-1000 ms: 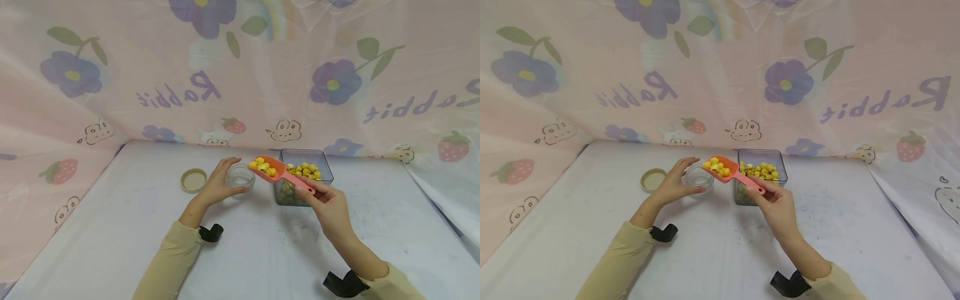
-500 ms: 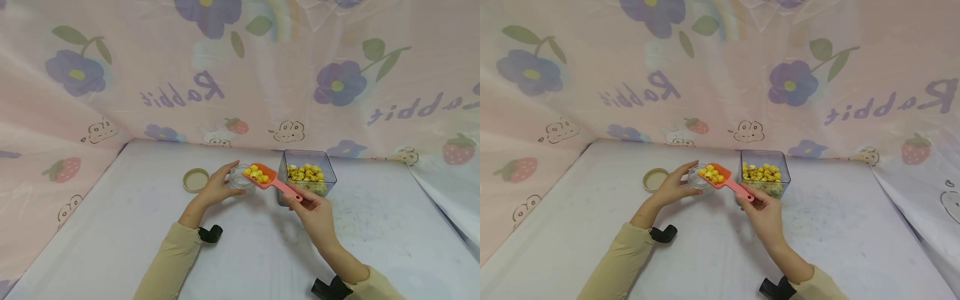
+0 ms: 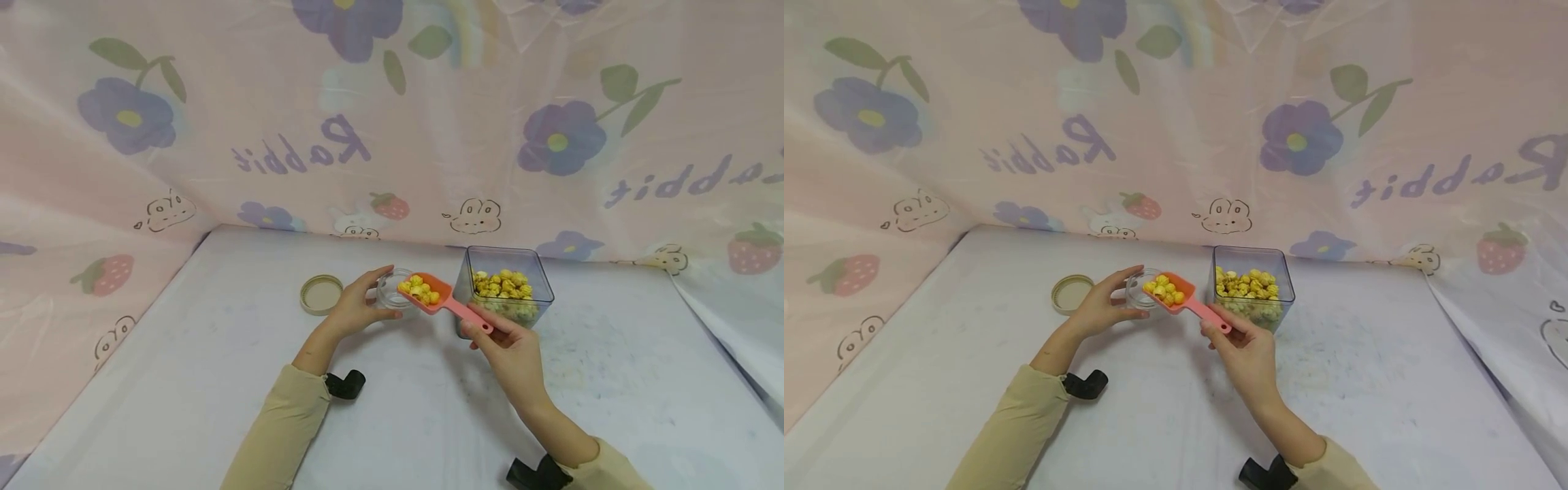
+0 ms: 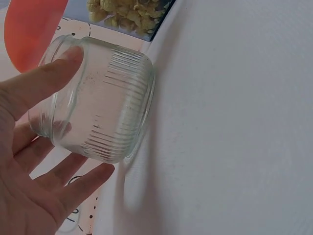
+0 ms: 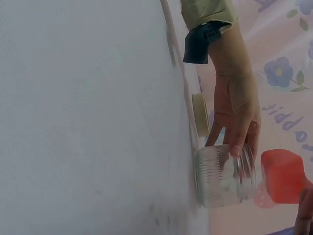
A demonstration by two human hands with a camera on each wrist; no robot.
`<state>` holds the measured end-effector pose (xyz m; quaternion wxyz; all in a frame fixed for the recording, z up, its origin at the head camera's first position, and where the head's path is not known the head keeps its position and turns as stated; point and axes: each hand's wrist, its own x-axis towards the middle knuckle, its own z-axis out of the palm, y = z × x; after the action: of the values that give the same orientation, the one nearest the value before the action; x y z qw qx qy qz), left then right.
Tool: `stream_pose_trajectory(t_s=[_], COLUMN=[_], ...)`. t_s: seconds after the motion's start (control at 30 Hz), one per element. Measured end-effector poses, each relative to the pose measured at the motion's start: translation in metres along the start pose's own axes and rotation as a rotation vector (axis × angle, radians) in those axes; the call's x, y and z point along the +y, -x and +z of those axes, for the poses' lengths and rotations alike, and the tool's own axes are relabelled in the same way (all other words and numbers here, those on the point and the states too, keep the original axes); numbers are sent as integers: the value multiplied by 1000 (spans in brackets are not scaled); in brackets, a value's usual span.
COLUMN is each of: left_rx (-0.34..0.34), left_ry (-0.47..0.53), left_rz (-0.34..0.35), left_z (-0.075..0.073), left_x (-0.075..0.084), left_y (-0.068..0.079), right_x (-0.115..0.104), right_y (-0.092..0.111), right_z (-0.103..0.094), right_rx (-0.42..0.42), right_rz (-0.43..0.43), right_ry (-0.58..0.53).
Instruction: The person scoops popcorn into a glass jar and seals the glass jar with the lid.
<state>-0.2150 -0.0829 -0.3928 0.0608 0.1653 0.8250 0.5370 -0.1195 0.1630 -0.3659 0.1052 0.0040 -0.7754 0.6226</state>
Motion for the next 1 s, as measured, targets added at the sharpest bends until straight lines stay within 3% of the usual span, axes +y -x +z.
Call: stream_pose_trajectory(t_s=[0.53,1.0], left_rx=[1,3], left_ry=[70,65], left_rz=[-60,-72], left_z=[0,0], left_x=[-1,-1], left_y=[0,0], right_x=[0,-16], right_y=[-2,-13], right_z=[-3,-12], right_rx=[-25,-111], right_rz=[-25,-122], right_ry=[8,204])
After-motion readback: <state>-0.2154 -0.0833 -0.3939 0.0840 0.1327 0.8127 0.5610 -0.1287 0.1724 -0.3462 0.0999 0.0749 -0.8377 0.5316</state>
